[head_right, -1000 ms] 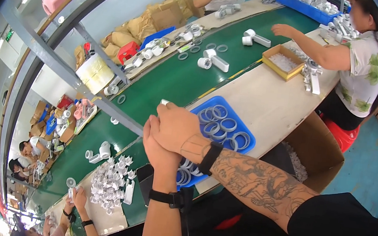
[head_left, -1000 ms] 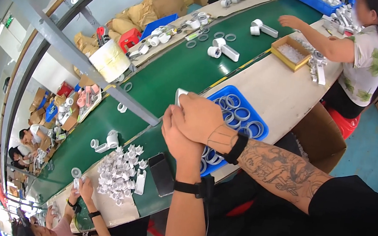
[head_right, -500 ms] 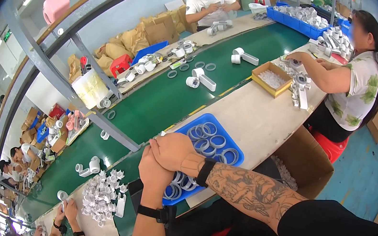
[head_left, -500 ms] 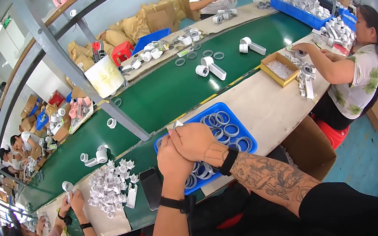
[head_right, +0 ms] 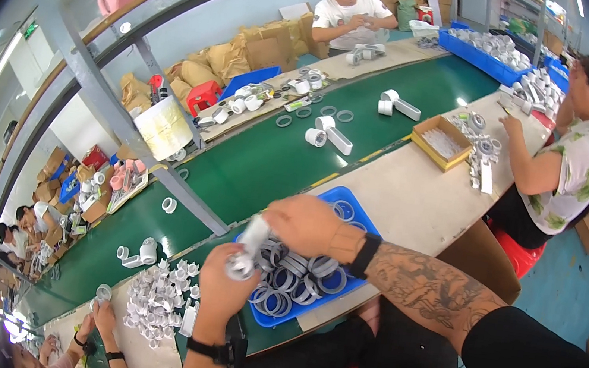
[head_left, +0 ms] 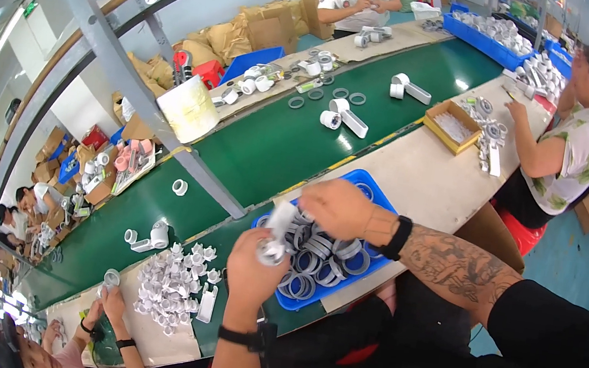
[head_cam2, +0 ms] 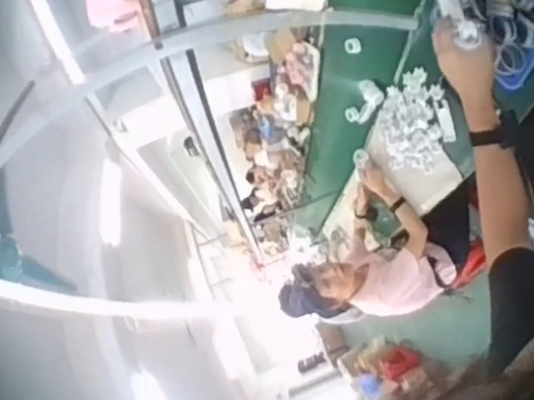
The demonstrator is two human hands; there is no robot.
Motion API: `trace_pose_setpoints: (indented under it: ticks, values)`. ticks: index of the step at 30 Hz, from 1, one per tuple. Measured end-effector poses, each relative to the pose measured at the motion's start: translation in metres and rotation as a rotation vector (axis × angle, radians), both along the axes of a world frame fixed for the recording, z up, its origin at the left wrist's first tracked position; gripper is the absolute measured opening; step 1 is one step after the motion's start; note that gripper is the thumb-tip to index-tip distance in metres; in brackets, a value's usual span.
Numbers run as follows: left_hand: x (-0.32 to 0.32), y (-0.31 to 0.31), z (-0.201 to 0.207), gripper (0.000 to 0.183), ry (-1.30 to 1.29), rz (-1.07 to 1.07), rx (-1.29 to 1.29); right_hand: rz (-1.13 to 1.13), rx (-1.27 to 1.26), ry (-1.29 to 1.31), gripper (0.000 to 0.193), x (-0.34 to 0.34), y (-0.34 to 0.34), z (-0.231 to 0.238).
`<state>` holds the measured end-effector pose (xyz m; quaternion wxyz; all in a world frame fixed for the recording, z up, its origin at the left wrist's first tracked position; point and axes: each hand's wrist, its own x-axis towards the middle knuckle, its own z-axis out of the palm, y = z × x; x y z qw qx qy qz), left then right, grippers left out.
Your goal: Manually assembling plastic and metal lighting fixture components at an industrial workbench.
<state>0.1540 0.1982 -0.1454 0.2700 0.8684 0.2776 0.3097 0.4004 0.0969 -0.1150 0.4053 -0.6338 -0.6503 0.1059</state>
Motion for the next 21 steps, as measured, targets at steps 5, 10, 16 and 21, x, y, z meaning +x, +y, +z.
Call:
trace_pose_setpoints:
  ticks: [5, 10, 16, 21]
  values:
    - [-0.080, -0.015, -0.040, 0.049, -0.233, 0.615, 0.182, -0.266, -0.040, 0.176, 0.040, 0.070, 0.037, -0.080]
    - [-0.130, -0.005, -0.123, 0.047, -0.143, 0.790, 0.347, -0.270, -0.549, 0.721, 0.046, 0.062, 0.113, -0.077]
    - [-0.147, 0.000, -0.134, 0.048, 0.057, 0.877, 0.471, -0.448, -0.259, 0.637, 0.063, 0.029, 0.191, -0.112]
    - [-0.162, 0.008, -0.139, 0.049, -0.005, 0.891, 0.348, -0.192, -0.106, 0.409, 0.033, -0.061, 0.142, -0.079]
